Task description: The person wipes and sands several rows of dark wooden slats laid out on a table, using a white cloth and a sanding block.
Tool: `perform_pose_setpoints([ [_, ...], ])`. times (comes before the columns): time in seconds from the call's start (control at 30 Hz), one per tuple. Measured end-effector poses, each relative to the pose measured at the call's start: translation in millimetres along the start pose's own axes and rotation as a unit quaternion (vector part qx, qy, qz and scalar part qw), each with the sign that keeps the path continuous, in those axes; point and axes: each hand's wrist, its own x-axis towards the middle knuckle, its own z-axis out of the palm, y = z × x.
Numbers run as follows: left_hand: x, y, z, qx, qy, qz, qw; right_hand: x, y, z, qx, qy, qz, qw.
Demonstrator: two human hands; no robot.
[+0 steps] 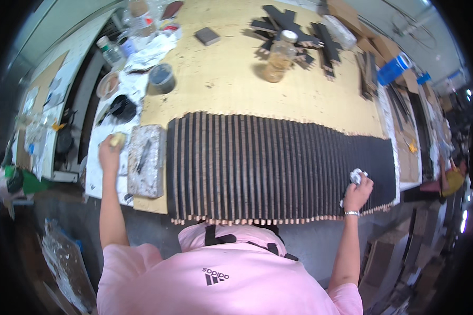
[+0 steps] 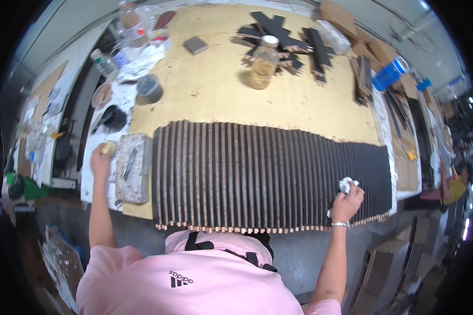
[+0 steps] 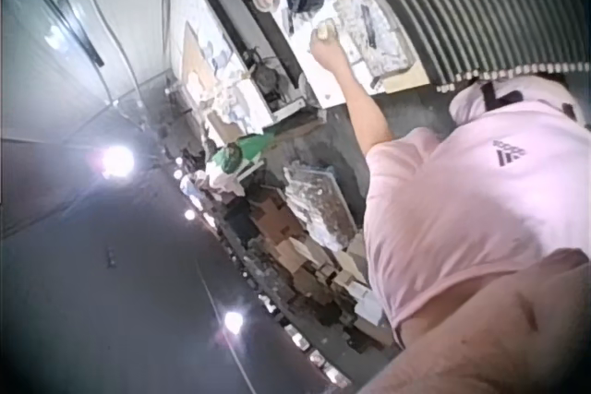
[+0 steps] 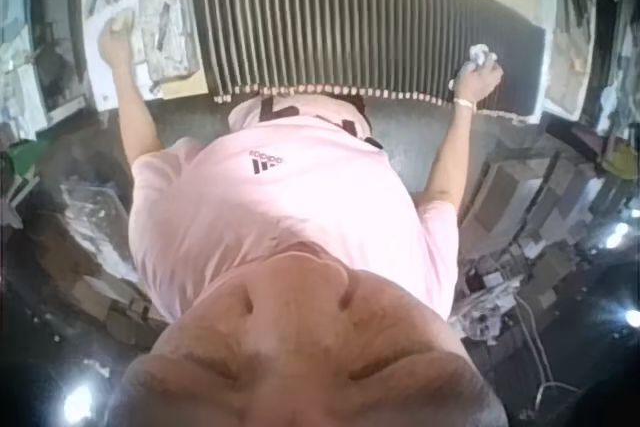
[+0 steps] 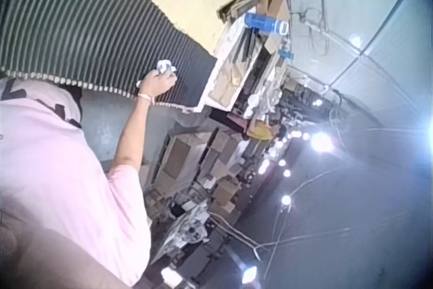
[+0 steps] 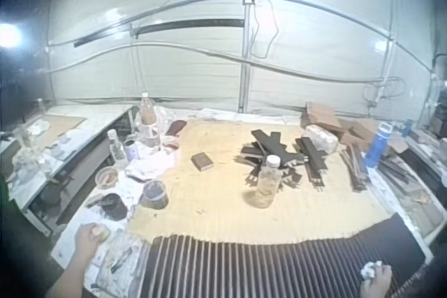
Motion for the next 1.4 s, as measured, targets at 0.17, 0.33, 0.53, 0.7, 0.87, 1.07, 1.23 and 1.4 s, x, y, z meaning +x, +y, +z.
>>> perform_pose_setpoints([
  [0.17, -5, 139, -22, -0.324, 0.02, 0.137, 0.936, 0, -8, -7, -0.01, 0.008, 0.01, 1.0],
  [0.33, -32, 310, 17, -0.337, -0.159, 0.363, 0.854, 0, -15, -9, -0.041, -0.002, 0.023, 0.999],
  [0.53, -68, 443, 91, -0.33, -0.304, 0.454, 0.77, 1, -19, -11, -0.048, -0.019, 0.035, 0.998],
  [0.7, -86, 498, 137, -0.339, -0.407, 0.48, 0.699, 1, -23, -13, -0.042, -0.012, 0.04, 0.998],
  [0.87, -74, 522, 150, -0.212, -0.38, 0.48, 0.762, 1, -22, -15, -0.032, -0.023, 0.058, 0.998],
  [1.07, -72, 520, 156, -0.226, -0.361, 0.548, 0.72, 2, -23, -16, -0.029, -0.028, 0.057, 0.998],
  [1.23, -76, 526, 155, -0.295, -0.428, 0.467, 0.715, 2, -24, -16, -0.033, -0.035, 0.059, 0.997],
  [1.4, -73, 537, 162, -0.253, -0.394, 0.454, 0.758, 3, -27, -16, -0.036, -0.046, 0.058, 0.997],
])
